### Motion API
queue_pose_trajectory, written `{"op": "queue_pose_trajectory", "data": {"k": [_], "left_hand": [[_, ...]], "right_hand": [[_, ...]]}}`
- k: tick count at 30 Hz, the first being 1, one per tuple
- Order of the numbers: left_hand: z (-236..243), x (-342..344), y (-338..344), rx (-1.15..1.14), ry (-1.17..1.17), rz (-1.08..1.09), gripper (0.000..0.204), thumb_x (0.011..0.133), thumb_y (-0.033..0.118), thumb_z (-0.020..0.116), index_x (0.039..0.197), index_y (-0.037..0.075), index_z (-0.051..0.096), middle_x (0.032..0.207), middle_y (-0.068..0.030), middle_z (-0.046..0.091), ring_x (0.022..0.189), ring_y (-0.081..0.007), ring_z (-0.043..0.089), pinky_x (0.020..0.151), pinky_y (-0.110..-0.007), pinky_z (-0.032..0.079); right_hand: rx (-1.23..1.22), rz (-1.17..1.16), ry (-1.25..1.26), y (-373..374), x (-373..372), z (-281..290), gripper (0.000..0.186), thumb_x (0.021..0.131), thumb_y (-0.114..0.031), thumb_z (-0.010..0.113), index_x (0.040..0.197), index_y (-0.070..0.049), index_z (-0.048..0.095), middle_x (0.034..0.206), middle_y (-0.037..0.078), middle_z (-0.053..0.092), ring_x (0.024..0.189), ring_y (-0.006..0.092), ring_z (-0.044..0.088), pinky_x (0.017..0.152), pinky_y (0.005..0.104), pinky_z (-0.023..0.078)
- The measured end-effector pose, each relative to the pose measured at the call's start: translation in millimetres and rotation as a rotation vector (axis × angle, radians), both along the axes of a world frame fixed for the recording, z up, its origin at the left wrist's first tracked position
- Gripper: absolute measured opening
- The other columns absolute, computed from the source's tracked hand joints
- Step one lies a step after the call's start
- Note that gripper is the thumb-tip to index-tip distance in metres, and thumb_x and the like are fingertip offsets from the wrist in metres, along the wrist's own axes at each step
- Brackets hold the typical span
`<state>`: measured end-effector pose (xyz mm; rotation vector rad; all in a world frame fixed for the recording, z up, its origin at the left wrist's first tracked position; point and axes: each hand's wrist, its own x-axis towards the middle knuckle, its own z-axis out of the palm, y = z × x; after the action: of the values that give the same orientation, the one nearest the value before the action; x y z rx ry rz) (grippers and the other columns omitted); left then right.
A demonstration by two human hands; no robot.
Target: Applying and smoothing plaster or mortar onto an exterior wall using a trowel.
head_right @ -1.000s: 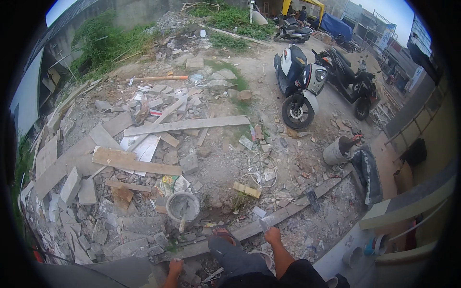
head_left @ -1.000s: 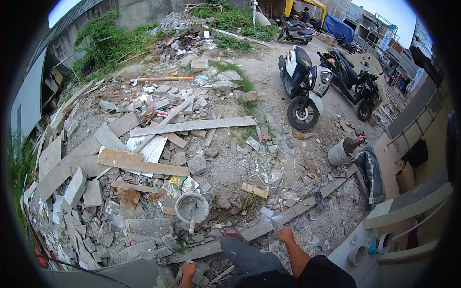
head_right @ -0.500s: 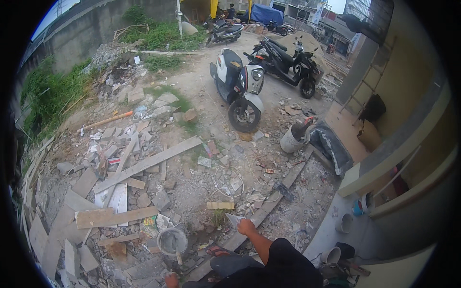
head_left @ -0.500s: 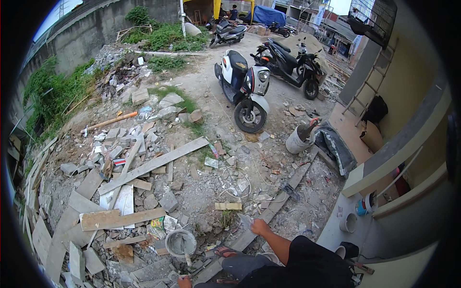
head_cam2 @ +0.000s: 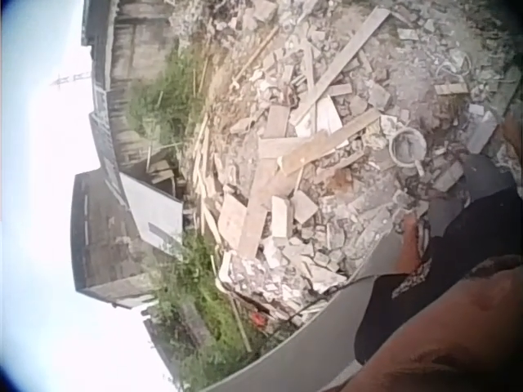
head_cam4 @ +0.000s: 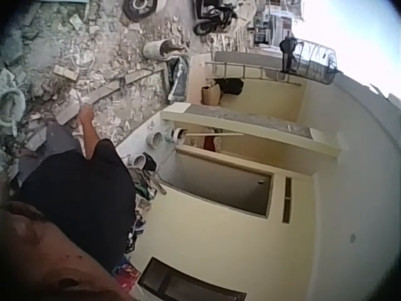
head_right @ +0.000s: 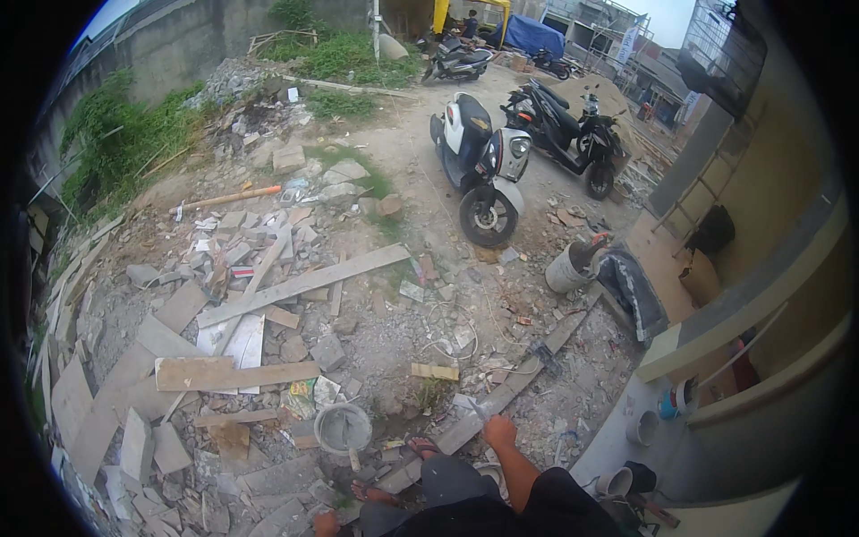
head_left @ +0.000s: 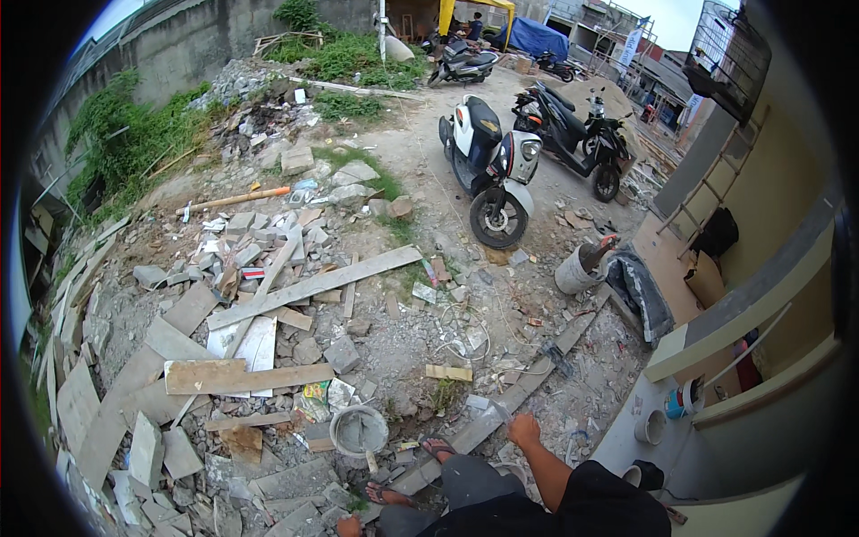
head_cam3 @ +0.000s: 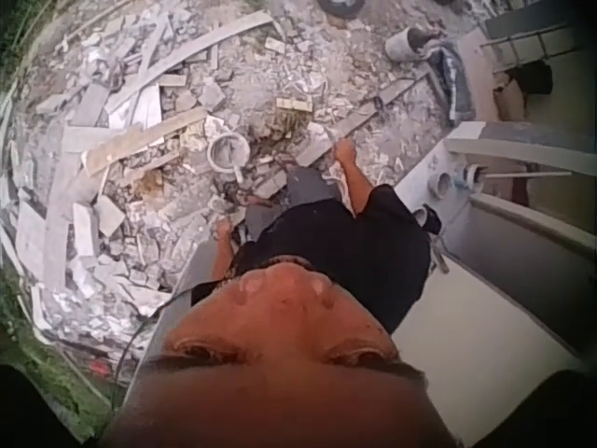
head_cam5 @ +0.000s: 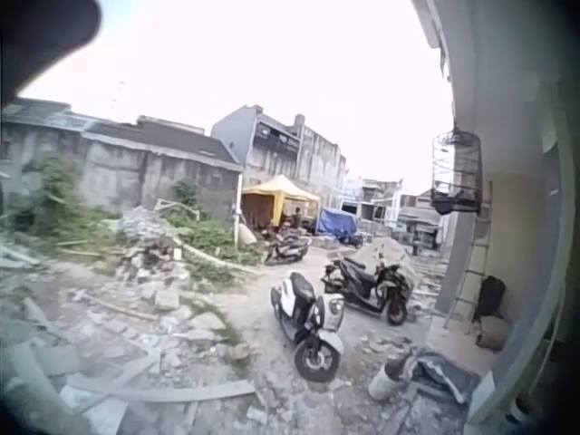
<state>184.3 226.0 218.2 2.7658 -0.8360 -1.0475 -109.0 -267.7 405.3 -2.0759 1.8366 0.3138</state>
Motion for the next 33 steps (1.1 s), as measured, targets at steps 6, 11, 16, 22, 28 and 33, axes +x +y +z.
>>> {"op": "queue_pose_trajectory", "data": {"k": [6,11,16,22,28,33], "left_hand": [[47,29,-73,-0.156,0.24,0.657,0.036,0.079,0.028,0.065,0.095,-0.004,0.064,0.098,-0.028,0.067,0.095,-0.0443,0.064,0.083,-0.049,0.049],[10,35,-91,-0.2,0.161,0.758,0.034,0.079,0.03,0.069,0.093,0.0,0.065,0.094,-0.0203,0.069,0.088,-0.038,0.066,0.081,-0.044,0.05],[-69,24,-166,-0.163,0.261,0.662,0.058,0.076,0.038,0.077,0.11,-0.003,0.053,0.105,-0.022,0.067,0.096,-0.0359,0.065,0.085,-0.043,0.05],[-139,15,-245,0.051,0.143,0.506,0.063,0.074,0.036,0.079,0.111,-0.003,0.045,0.103,-0.0285,0.065,0.103,-0.0434,0.064,0.087,-0.047,0.051],[-176,57,-212,0.223,0.303,0.441,0.056,0.081,0.028,0.069,0.119,-0.003,0.042,0.111,-0.0309,0.063,0.106,-0.0452,0.062,0.091,-0.049,0.05],[-107,69,-287,0.228,0.272,0.42,0.041,0.092,0.018,0.049,0.125,-0.006,0.046,0.112,-0.0327,0.063,0.108,-0.0428,0.063,0.093,-0.048,0.051]], "right_hand": [[-0.07,0.003,-0.114,-13,8,-71,0.029,0.081,-0.023,0.066,0.089,0.005,0.069,0.088,0.029,0.067,0.087,0.0452,0.066,0.078,0.0497,0.052],[0.086,0.063,-0.3,25,83,-145,0.031,0.08,-0.024,0.067,0.083,0.007,0.068,0.086,0.03,0.067,0.084,0.046,0.066,0.076,0.0492,0.051],[0.229,-0.041,-0.325,74,68,-222,0.03,0.08,-0.018,0.069,0.095,0.008,0.067,0.092,0.03,0.067,0.09,0.0455,0.065,0.08,0.0478,0.05],[0.308,-0.141,-0.479,102,41,-215,0.018,0.082,-0.006,0.062,0.092,0.009,0.066,0.086,0.022,0.069,0.082,0.0312,0.067,0.076,0.0403,0.05],[0.484,-0.15,-0.632,113,51,-225,0.009,0.085,-0.002,0.061,0.08,0.005,0.063,0.073,0.006,0.062,0.068,0.0126,0.054,0.061,0.0332,0.045],[0.331,-0.108,-0.613,74,11,-230,0.009,0.085,-0.002,0.061,0.082,0.006,0.064,0.075,0.006,0.063,0.069,0.0131,0.055,0.061,0.0333,0.045]]}}
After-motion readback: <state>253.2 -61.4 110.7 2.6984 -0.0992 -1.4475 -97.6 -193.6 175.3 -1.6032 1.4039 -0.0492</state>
